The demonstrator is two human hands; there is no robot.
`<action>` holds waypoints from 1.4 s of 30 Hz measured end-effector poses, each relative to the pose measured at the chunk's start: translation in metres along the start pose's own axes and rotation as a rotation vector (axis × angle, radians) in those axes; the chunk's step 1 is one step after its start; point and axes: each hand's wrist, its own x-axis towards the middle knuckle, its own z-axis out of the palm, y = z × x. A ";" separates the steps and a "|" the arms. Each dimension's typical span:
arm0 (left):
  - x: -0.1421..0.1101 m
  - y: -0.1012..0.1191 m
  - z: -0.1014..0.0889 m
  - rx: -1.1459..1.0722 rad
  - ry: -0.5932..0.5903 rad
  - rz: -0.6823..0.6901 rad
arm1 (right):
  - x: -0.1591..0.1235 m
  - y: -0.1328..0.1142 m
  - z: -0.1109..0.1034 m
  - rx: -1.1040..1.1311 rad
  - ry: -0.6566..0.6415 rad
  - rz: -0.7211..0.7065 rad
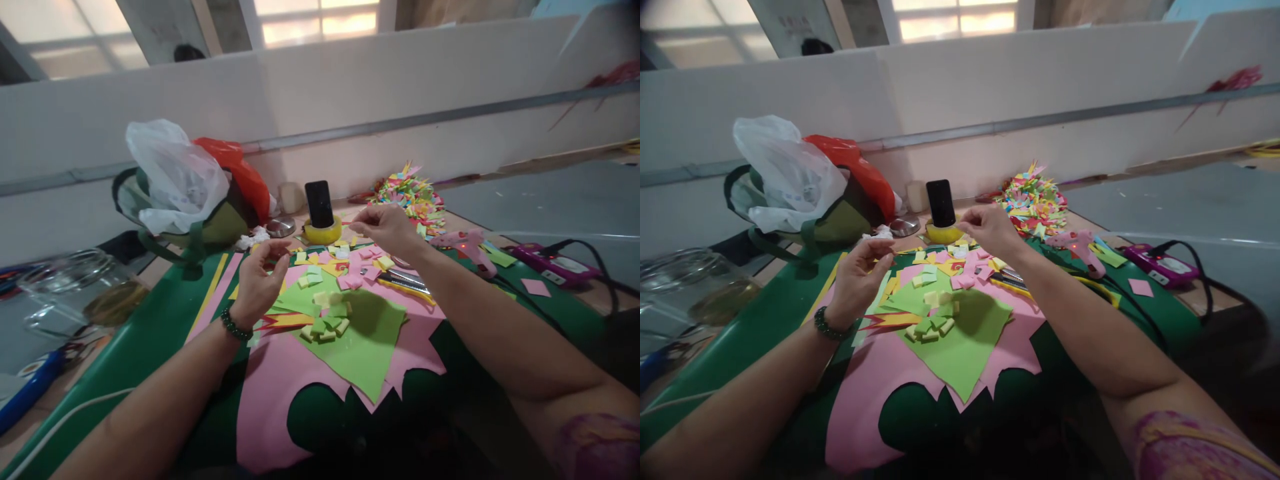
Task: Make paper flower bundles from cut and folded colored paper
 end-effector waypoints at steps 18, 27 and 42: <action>0.034 -0.046 -0.029 0.060 -0.004 -0.274 | 0.004 0.001 -0.006 -0.373 -0.104 0.204; 0.024 -0.057 -0.025 0.574 -0.509 -0.271 | -0.004 -0.011 0.001 -0.587 -0.288 0.127; 0.009 -0.010 -0.021 0.398 -1.011 -0.019 | -0.007 -0.014 -0.002 -0.734 -0.723 0.082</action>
